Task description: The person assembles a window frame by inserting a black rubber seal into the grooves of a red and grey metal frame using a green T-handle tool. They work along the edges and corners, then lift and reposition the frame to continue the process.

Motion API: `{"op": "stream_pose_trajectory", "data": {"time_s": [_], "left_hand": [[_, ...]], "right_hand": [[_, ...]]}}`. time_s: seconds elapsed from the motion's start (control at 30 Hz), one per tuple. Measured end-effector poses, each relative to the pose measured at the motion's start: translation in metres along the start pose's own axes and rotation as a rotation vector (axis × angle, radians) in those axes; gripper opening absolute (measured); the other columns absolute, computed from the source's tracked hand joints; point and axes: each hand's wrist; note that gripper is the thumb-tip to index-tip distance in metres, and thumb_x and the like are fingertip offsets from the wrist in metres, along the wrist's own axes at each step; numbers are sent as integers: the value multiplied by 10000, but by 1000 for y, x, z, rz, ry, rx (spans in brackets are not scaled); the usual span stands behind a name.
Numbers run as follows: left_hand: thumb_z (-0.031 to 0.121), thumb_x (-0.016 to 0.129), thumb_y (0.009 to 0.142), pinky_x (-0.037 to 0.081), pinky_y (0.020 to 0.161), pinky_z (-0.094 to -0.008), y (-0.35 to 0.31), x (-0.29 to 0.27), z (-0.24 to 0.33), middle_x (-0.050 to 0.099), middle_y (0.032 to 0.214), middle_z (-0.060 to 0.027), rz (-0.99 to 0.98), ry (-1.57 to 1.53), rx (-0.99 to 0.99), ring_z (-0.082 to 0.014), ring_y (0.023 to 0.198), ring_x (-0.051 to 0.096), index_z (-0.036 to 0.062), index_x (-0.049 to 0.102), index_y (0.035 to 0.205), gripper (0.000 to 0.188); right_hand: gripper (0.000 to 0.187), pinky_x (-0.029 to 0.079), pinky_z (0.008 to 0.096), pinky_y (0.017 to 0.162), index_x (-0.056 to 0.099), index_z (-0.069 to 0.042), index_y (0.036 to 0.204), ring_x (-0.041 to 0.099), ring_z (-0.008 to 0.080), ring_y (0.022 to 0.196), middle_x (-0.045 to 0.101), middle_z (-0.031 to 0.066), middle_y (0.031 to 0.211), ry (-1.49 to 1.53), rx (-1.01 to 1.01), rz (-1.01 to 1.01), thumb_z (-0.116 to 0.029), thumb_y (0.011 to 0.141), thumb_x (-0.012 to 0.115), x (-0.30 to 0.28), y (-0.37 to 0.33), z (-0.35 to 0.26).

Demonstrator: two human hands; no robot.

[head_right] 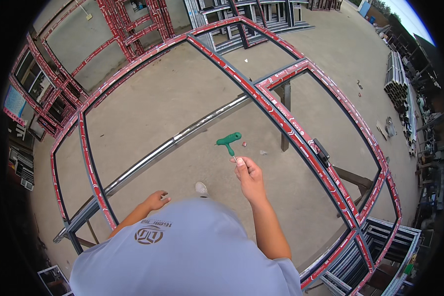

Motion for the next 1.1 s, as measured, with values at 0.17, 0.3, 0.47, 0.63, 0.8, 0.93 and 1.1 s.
{"op": "stream_pose_trajectory", "data": {"time_s": [0.17, 0.3, 0.47, 0.63, 0.8, 0.93, 1.1], "left_hand": [[487, 698, 962, 549, 1001, -472, 49, -29, 3, 654, 1352, -244, -11, -28, 38, -393, 1133, 687, 23, 653, 1371, 620], [455, 708, 968, 563, 970, -457, 68, -63, 4, 661, 1338, -230, 49, -97, 8, -384, 1106, 695, 27, 658, 1352, 577], [432, 721, 969, 568, 952, -436, 91, -90, -2, 664, 1324, -220, 62, -124, -57, -365, 1106, 697, 25, 660, 1332, 548], [428, 730, 971, 572, 943, -434, 112, -107, 17, 670, 1314, -216, 65, -116, -146, -356, 1134, 694, 28, 658, 1345, 552], [423, 726, 981, 580, 940, -437, 143, -148, 81, 674, 1327, -211, 48, -159, -239, -354, 1170, 690, 19, 655, 1350, 552], [385, 729, 983, 578, 950, -441, 183, -194, 131, 680, 1309, -212, 40, -76, -184, -358, 1146, 704, 13, 657, 1339, 520], [317, 734, 973, 553, 984, -459, 249, -250, 185, 683, 1269, -210, 118, 30, -65, -393, 1153, 681, 13, 666, 1296, 449]], "right_hand": [[296, 330, 242, 594, 692, 6, 1143, 388, 48, 649, 491, -56, 729, -186, 74, -280, -275, 1099, 611, 50, 43, 19], [270, 349, 243, 609, 705, -6, 1127, 416, 49, 671, 503, -53, 735, 195, -60, -147, -257, 1098, 607, 46, 93, -1], [274, 342, 237, 603, 688, 1, 1117, 419, 53, 662, 488, -47, 724, -212, 118, -149, -257, 1104, 597, 43, 165, -7], [276, 337, 243, 594, 680, 0, 1115, 414, 60, 661, 479, -44, 729, -21, -51, -158, -242, 1126, 546, 15, 261, -6], [347, 341, 244, 588, 661, -14, 1078, 431, 68, 643, 515, -20, 720, -8, -49, -222, -323, 1141, 515, -32, 359, 10], [397, 404, 269, 602, 692, 6, 1068, 475, 77, 655, 528, -18, 719, -376, -27, 292, -344, 1134, 518, -93, 468, 52], [307, 514, 524, 708, 715, -40, 1075, 696, 424, 793, 701, 231, 819, -825, -131, 635, -297, 1096, 548, -176, 548, 91]]}}
Point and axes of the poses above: each hand's wrist, its own y-axis towards the middle knuckle, its own x-axis out of the palm, z = x × y
